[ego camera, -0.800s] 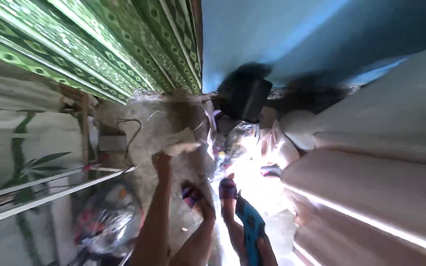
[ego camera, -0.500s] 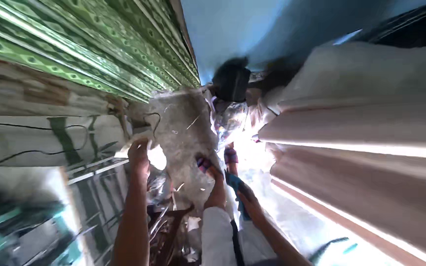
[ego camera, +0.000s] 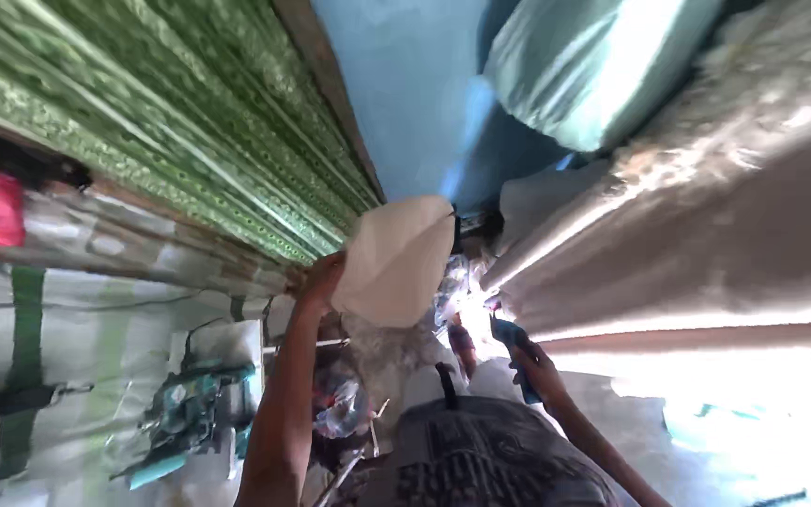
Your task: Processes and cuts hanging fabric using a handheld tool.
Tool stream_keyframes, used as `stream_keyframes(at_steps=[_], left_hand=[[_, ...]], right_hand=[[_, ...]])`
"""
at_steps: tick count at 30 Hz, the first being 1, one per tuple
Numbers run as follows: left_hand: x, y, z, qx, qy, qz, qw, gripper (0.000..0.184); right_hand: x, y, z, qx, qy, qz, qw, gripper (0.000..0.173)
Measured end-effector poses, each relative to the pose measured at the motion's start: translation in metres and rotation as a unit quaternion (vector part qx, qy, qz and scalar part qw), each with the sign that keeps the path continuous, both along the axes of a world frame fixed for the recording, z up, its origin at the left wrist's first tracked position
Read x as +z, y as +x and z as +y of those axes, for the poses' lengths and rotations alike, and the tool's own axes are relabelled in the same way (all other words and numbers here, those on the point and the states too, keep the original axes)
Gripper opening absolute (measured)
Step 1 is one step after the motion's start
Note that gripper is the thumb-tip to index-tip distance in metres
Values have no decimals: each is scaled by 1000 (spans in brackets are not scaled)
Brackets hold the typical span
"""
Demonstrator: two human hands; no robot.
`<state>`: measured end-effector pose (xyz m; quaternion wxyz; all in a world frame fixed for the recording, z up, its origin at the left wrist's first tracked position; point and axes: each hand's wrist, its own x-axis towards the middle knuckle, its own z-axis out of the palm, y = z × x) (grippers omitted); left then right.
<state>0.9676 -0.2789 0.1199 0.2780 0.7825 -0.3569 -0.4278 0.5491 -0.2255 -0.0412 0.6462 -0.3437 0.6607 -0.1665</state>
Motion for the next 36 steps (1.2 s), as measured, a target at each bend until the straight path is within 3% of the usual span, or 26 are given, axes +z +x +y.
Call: stream_keyframes(at_steps=[2,6,9,12,16,19,23,28,32,36], left_hand=[[8,-33,-19,-112,8,-10,994,42],[24,-111,-33,-208,0,131,969,31],[24,-164,-21,-229,-23,304,924,31],[43,-228,2,-214,-28,418,882,30],[57,-303,34,-263,-20,433,862,29],[62,-354,56,-320,-16,413,853,32],[65,-411,87,-443,-57,309,840,38],[57,-476,121,-603,-44,277,747,37],[49,-536,152,-610,-11,325,722,48],[28,-582,199,-575,-80,348,736,29]], right_hand=[[26,-10,20,-80,-3,-82,993,47],[78,-21,85,-222,-93,-263,934,47],[116,-21,124,-313,-151,-383,856,71],[152,-20,145,-338,-202,-477,786,67],[167,-26,163,-336,-284,-559,703,62],[169,-40,177,-348,-333,-561,674,62],[173,-71,200,-399,-377,-493,675,59],[181,-124,240,-487,-392,-385,679,50],[182,-174,284,-546,-397,-317,665,47],[179,-230,327,-518,-431,-298,677,49]])
